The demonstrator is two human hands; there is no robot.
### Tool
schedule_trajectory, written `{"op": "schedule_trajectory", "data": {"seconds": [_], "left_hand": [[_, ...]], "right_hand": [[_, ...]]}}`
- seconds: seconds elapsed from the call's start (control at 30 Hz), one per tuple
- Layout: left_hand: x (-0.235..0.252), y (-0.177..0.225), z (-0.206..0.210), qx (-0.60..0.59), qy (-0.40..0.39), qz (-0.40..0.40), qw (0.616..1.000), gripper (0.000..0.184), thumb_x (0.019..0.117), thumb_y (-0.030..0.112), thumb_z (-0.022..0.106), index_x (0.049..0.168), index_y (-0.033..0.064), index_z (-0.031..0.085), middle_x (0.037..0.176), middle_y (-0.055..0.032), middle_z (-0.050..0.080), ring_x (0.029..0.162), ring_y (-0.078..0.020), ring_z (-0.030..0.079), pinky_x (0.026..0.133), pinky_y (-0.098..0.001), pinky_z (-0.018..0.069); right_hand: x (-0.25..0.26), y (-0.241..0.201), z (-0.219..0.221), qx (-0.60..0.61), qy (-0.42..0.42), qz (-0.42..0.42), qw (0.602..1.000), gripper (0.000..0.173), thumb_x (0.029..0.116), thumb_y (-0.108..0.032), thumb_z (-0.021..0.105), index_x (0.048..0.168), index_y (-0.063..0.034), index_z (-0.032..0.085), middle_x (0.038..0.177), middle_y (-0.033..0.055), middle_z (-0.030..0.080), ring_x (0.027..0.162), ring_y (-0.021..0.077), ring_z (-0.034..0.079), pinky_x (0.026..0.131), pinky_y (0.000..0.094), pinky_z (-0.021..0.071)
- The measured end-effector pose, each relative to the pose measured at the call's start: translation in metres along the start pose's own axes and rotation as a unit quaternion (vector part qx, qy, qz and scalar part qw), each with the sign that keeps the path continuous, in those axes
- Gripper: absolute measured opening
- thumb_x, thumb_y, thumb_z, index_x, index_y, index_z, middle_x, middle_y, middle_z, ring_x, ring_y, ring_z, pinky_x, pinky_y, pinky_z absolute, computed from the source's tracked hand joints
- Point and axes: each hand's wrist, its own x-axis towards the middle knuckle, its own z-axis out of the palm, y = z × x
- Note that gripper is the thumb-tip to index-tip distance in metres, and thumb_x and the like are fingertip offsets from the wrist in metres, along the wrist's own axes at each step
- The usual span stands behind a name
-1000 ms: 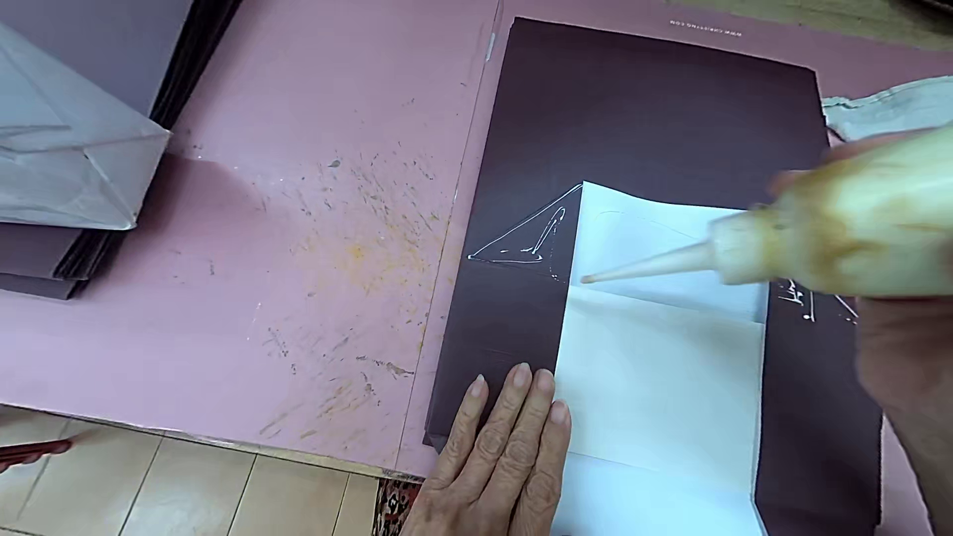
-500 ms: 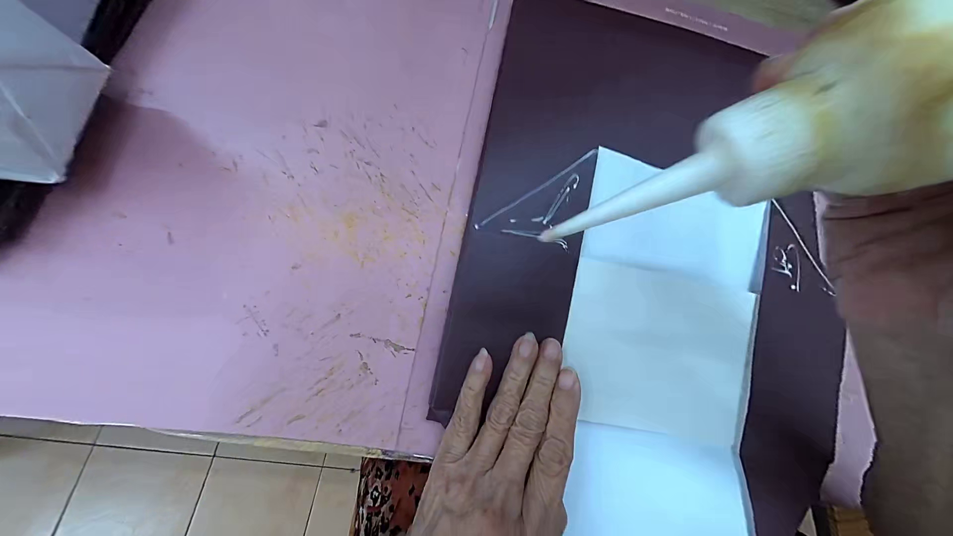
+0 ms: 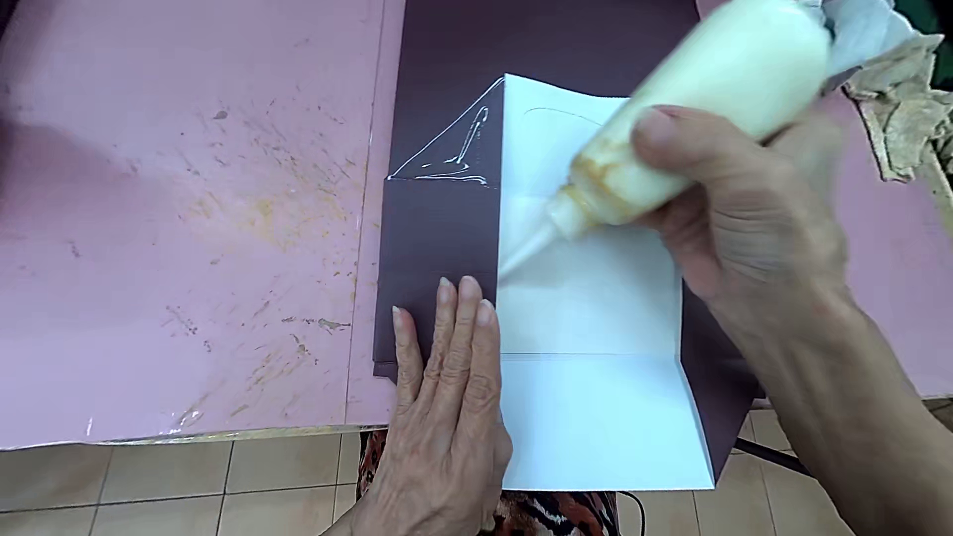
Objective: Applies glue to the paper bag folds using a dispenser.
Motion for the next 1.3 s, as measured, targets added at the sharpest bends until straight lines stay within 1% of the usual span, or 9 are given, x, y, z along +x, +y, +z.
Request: {"op": "schedule_trajectory", "data": {"seconds": [0.2, 0.37, 0.43, 0.5, 0.67, 0.9, 1.0, 1.17, 1.3], "left_hand": [[0.001, 0.007, -0.008, 0.001, -0.044, 0.007, 0.999, 0.041, 0.1053, 0.005, 0.036, 0.141, -0.0107, 0.048, 0.143, -0.0292, 0.056, 0.145, -0.0342, 0.045, 0.123, -0.0509, 0.0206], [0.015, 0.051, -0.015, -0.011, -0.147, 0.078, 0.986, 0.034, 0.1035, 0.007, 0.046, 0.128, -0.0075, 0.065, 0.127, -0.0211, 0.070, 0.123, -0.0321, 0.066, 0.110, -0.0399, 0.0453], [0.018, 0.069, -0.004, 0.011, -0.179, 0.099, 0.979, 0.048, 0.1072, 0.031, 0.044, 0.129, -0.0064, 0.065, 0.133, -0.0201, 0.067, 0.127, -0.0317, 0.063, 0.111, -0.0419, 0.0440], [0.021, 0.082, 0.011, 0.039, -0.168, 0.115, 0.978, 0.055, 0.1061, 0.039, 0.042, 0.127, -0.0056, 0.066, 0.133, -0.0205, 0.066, 0.127, -0.0321, 0.063, 0.110, -0.0435, 0.0438], [0.022, 0.086, 0.025, -0.026, -0.110, 0.099, 0.989, 0.036, 0.1030, 0.006, 0.042, 0.123, -0.0065, 0.068, 0.122, -0.0239, 0.071, 0.122, -0.0345, 0.066, 0.111, -0.0402, 0.0424], [0.021, 0.084, 0.016, -0.061, -0.158, 0.078, 0.983, 0.038, 0.1010, 0.009, 0.044, 0.125, -0.0131, 0.063, 0.133, -0.0298, 0.063, 0.131, -0.0366, 0.059, 0.116, -0.0390, 0.0342], [-0.015, 0.078, 0.060, -0.121, -0.087, 0.088, 0.985, 0.038, 0.1020, 0.011, 0.043, 0.128, -0.0051, 0.065, 0.135, -0.0279, 0.062, 0.136, -0.0381, 0.053, 0.123, -0.0446, 0.0243], [0.021, 0.076, -0.006, -0.073, -0.233, 0.091, 0.965, 0.035, 0.1001, 0.003, 0.045, 0.124, -0.0142, 0.063, 0.132, -0.0290, 0.064, 0.131, -0.0400, 0.058, 0.116, -0.0456, 0.0358], [0.015, 0.073, 0.003, 0.042, -0.181, 0.125, 0.975, 0.036, 0.1051, 0.006, 0.041, 0.133, -0.0072, 0.061, 0.133, -0.0234, 0.065, 0.128, -0.0344, 0.062, 0.114, -0.0412, 0.0378]], "right_hand": [[0.020, 0.004, -0.025, -0.079, 0.109, -0.103, 0.986, 0.036, 0.0822, -0.014, 0.080, 0.107, -0.0125, 0.054, 0.088, -0.0054, 0.074, 0.078, 0.0121, 0.076, 0.066, 0.0309, 0.0674], [-0.040, 0.008, -0.093, -0.193, 0.130, -0.223, 0.947, 0.059, 0.0822, -0.024, 0.085, 0.130, -0.0090, 0.053, 0.114, 0.0026, 0.069, 0.104, 0.0193, 0.070, 0.088, 0.0382, 0.0611], [-0.059, 0.011, -0.100, -0.229, 0.148, -0.258, 0.927, 0.078, 0.0746, -0.033, 0.090, 0.132, -0.0033, 0.047, 0.118, 0.0090, 0.066, 0.108, 0.0255, 0.069, 0.091, 0.0457, 0.0603], [-0.082, 0.010, -0.094, -0.246, 0.100, -0.243, 0.933, 0.074, 0.0743, -0.040, 0.089, 0.131, -0.0084, 0.053, 0.119, 0.0012, 0.069, 0.110, 0.0171, 0.068, 0.093, 0.0368, 0.0588], [-0.145, 0.020, -0.115, -0.295, -0.080, -0.222, 0.926, 0.060, 0.0841, -0.023, 0.084, 0.138, -0.0190, 0.058, 0.136, 0.0036, 0.065, 0.124, 0.0223, 0.064, 0.102, 0.0407, 0.0581], [-0.132, -0.007, -0.048, -0.392, -0.064, -0.318, 0.861, 0.023, 0.1086, -0.016, 0.048, 0.123, 0.0005, 0.054, 0.127, 0.0143, 0.067, 0.132, 0.0129, 0.057, 0.112, 0.0262, 0.0441], [-0.118, 0.020, -0.038, -0.423, -0.012, -0.392, 0.817, 0.028, 0.1066, -0.022, 0.053, 0.127, -0.0036, 0.053, 0.130, 0.0130, 0.065, 0.133, 0.0168, 0.058, 0.112, 0.0318, 0.0463], [-0.131, 0.018, -0.049, -0.330, -0.063, -0.359, 0.871, 0.025, 0.1071, -0.017, 0.052, 0.128, -0.0047, 0.052, 0.131, 0.0110, 0.064, 0.134, 0.0166, 0.057, 0.113, 0.0317, 0.0456], [-0.150, 0.012, -0.109, -0.245, -0.040, -0.235, 0.940, 0.050, 0.0937, -0.029, 0.074, 0.141, -0.0214, 0.058, 0.139, -0.0046, 0.063, 0.130, 0.0102, 0.058, 0.108, 0.0270, 0.0501]]}}
